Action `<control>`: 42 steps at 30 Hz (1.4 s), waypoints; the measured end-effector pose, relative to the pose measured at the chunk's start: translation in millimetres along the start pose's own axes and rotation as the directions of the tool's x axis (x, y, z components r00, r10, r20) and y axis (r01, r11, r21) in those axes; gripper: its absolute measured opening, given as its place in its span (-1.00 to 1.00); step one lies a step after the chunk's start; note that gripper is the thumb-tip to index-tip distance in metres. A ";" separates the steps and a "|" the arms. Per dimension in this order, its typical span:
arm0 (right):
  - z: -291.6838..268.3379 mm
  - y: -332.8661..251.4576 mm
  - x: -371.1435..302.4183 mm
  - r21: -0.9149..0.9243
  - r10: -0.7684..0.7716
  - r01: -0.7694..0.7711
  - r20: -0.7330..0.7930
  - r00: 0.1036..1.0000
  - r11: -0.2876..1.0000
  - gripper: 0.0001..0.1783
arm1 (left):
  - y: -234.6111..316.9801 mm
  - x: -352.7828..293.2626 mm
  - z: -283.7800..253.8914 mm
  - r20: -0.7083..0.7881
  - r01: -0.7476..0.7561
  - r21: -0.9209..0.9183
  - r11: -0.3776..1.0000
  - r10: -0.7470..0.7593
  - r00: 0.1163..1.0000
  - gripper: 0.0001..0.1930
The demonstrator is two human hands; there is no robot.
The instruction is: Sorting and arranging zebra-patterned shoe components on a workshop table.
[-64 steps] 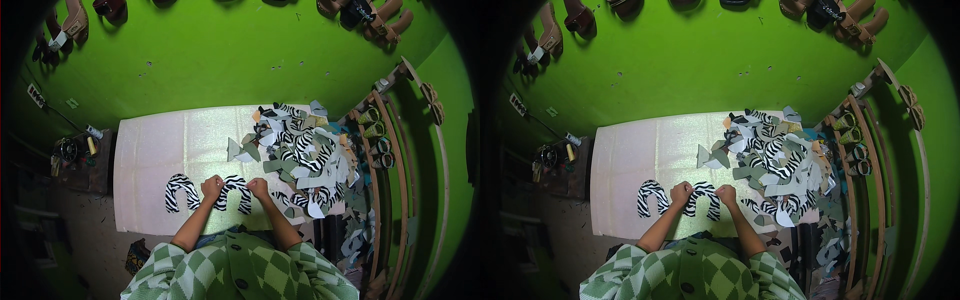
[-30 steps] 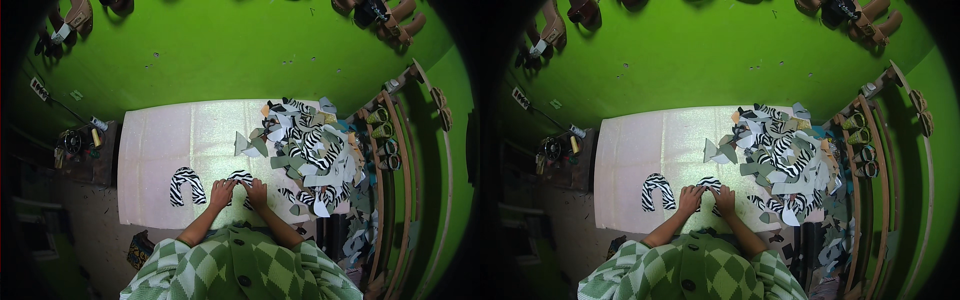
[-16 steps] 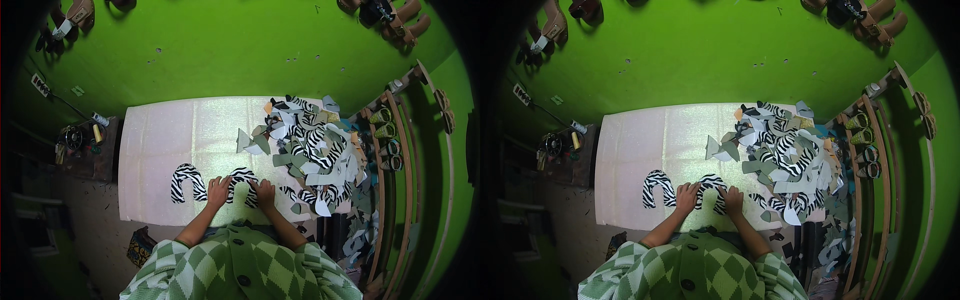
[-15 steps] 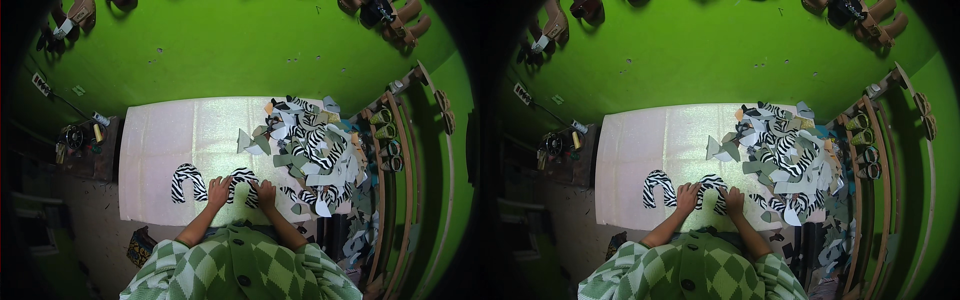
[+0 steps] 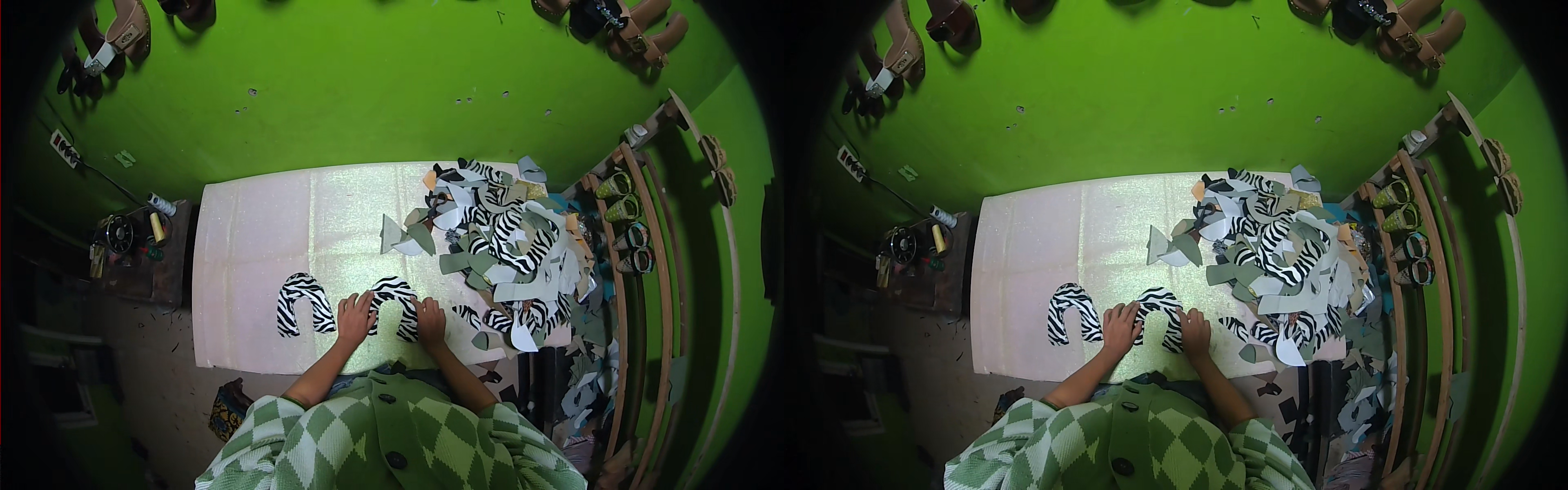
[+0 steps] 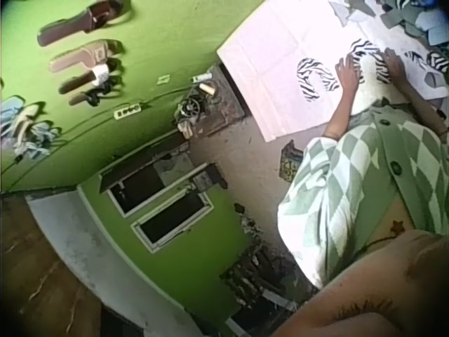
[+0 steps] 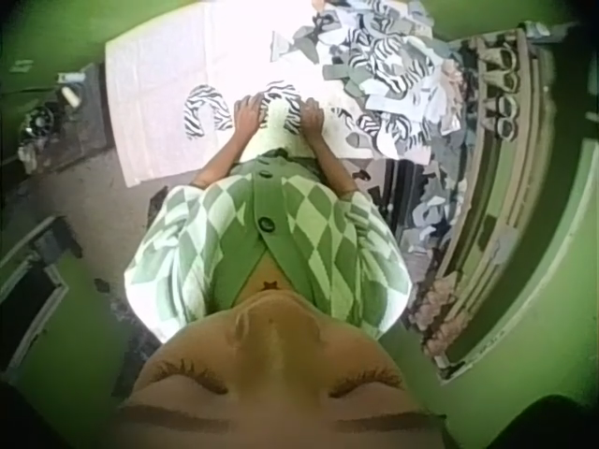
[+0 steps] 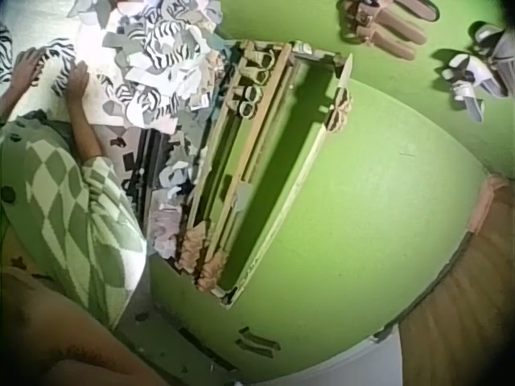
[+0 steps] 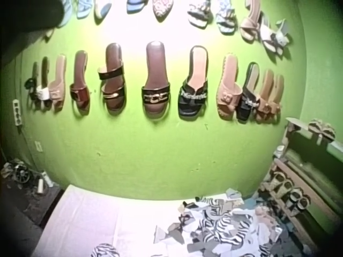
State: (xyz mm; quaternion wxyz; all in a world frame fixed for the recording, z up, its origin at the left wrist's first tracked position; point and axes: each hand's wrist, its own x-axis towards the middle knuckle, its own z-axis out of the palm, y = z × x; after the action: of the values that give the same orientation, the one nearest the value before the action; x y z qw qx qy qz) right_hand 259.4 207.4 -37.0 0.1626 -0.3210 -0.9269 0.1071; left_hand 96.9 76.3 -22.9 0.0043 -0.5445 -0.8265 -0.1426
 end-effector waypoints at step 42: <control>-13.1 -13.9 29.7 0.424 0.482 -0.609 0.375 0.792 0.670 -0.68 | 3.4 19.4 13.1 0.150 0.460 -0.608 0.647 -0.475 0.867 -0.65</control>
State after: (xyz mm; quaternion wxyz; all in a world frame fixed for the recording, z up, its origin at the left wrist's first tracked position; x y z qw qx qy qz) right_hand 234.5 216.6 -13.7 0.0948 -0.5131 -0.7331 0.4362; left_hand 94.0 98.2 -31.6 -0.2041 -0.2809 -0.8430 -0.4109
